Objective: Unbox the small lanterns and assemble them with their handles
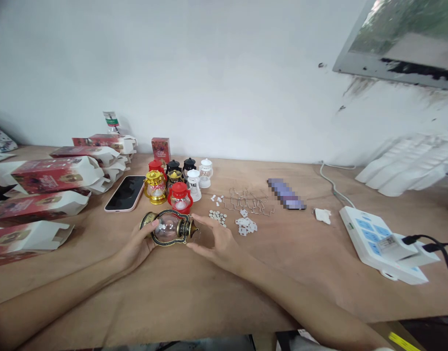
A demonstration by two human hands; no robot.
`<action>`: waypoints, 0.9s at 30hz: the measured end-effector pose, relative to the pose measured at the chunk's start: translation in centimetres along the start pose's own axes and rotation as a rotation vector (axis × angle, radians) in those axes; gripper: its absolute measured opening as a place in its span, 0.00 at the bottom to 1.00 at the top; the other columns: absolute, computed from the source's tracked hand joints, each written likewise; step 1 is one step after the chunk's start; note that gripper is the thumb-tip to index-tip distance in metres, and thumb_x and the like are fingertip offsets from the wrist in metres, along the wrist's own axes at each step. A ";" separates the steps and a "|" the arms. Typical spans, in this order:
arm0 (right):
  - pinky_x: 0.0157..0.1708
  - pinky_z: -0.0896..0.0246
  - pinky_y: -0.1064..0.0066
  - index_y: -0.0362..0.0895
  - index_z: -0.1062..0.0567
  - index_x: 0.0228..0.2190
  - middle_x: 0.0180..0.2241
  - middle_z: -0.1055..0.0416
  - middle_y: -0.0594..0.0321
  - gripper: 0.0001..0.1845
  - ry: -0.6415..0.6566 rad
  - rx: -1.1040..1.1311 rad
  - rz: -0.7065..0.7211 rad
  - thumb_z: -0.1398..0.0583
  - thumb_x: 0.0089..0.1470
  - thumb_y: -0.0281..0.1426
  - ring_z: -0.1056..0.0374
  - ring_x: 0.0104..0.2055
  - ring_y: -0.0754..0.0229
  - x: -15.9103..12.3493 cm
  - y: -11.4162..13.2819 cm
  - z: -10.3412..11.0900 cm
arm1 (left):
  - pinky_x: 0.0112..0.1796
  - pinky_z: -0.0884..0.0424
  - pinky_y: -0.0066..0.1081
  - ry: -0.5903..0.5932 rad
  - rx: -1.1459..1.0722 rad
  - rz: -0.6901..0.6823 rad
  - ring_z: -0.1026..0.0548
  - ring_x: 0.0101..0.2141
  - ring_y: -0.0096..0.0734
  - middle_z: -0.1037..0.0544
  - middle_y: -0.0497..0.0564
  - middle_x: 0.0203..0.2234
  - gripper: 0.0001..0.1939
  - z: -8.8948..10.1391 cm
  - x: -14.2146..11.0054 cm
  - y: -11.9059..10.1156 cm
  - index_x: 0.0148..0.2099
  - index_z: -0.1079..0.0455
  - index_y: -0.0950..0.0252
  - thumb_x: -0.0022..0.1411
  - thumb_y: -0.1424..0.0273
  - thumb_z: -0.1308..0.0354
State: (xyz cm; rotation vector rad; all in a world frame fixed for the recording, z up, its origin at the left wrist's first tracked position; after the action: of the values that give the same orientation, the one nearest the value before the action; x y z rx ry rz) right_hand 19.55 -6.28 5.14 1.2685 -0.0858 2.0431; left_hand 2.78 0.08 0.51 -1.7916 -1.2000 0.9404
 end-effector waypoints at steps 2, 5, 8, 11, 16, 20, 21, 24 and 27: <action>0.46 0.29 0.67 0.48 0.44 0.57 0.48 0.28 0.57 0.32 0.006 0.001 0.018 0.39 0.53 0.34 0.30 0.48 0.60 0.0 0.1 0.0 | 0.38 0.24 0.36 0.003 0.005 0.007 0.22 0.36 0.38 0.21 0.50 0.30 0.23 0.0 0.1 0.1 0.36 0.31 0.67 0.39 0.60 0.30; 0.47 0.30 0.66 0.47 0.44 0.57 0.48 0.29 0.56 0.32 0.024 0.006 0.034 0.39 0.53 0.33 0.30 0.49 0.60 0.2 0.4 0.1 | 0.38 0.23 0.36 0.010 0.007 0.023 0.22 0.36 0.38 0.21 0.50 0.31 0.21 0.1 0.2 0.3 0.35 0.30 0.67 0.40 0.61 0.30; 0.48 0.30 0.65 0.47 0.44 0.57 0.49 0.29 0.56 0.32 0.028 0.021 0.047 0.39 0.54 0.32 0.31 0.50 0.59 0.4 0.8 0.1 | 0.39 0.23 0.36 0.028 -0.001 0.037 0.23 0.39 0.41 0.20 0.52 0.32 0.19 0.1 0.3 0.3 0.35 0.29 0.67 0.43 0.61 0.32; 0.47 0.30 0.65 0.48 0.45 0.57 0.48 0.29 0.56 0.33 -0.016 0.002 0.036 0.38 0.53 0.32 0.30 0.50 0.59 0.4 0.7 0.2 | 0.41 0.24 0.38 0.036 -0.037 0.055 0.24 0.42 0.44 0.20 0.54 0.35 0.18 0.1 0.3 0.4 0.37 0.28 0.68 0.45 0.63 0.33; 0.46 0.29 0.63 0.48 0.41 0.55 0.47 0.28 0.57 0.30 -0.050 -0.047 -0.075 0.38 0.52 0.32 0.30 0.48 0.57 0.1 -0.5 0.1 | 0.43 0.25 0.38 0.027 -0.080 0.043 0.25 0.45 0.45 0.21 0.55 0.40 0.17 -0.1 0.2 0.1 0.40 0.27 0.69 0.47 0.66 0.35; 0.46 0.29 0.62 0.48 0.41 0.56 0.48 0.28 0.56 0.31 -0.016 -0.061 -0.084 0.38 0.52 0.31 0.30 0.49 0.55 0.1 -0.9 -0.1 | 0.43 0.25 0.38 0.018 -0.098 0.045 0.24 0.44 0.44 0.21 0.56 0.39 0.16 -0.1 0.2 0.1 0.40 0.28 0.69 0.48 0.68 0.35; 0.47 0.30 0.61 0.48 0.42 0.56 0.49 0.29 0.56 0.32 -0.013 -0.061 -0.076 0.38 0.51 0.31 0.30 0.49 0.55 0.1 -0.9 -0.1 | 0.43 0.25 0.39 0.015 -0.095 0.050 0.24 0.43 0.44 0.21 0.55 0.38 0.15 -0.1 0.1 0.1 0.40 0.28 0.69 0.48 0.68 0.35; 0.48 0.31 0.61 0.49 0.45 0.57 0.50 0.29 0.56 0.34 -0.010 -0.032 -0.006 0.38 0.51 0.30 0.31 0.51 0.56 0.2 -0.7 -0.1 | 0.42 0.24 0.39 0.005 -0.070 0.067 0.23 0.40 0.42 0.21 0.54 0.36 0.13 -0.2 0.0 0.2 0.38 0.28 0.68 0.49 0.69 0.35; 0.48 0.30 0.62 0.48 0.45 0.56 0.50 0.30 0.55 0.33 0.010 0.029 0.063 0.38 0.52 0.29 0.31 0.52 0.57 0.2 -0.5 -0.2 | 0.40 0.23 0.39 -0.002 -0.047 0.081 0.22 0.38 0.40 0.20 0.53 0.33 0.14 -0.3 -0.1 0.3 0.38 0.29 0.68 0.48 0.69 0.34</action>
State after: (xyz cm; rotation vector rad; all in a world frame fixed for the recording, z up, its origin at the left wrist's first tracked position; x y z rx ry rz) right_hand 19.63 -5.73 5.06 1.2883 -0.0928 2.1111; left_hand 3.13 -0.12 0.33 -1.8896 -1.1673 0.9677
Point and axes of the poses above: each hand's wrist, its own x-axis towards the middle knuckle, its own z-axis out of the back of the hand, y = z × x, the point moved 7 cm from there along x, towards the middle knuckle
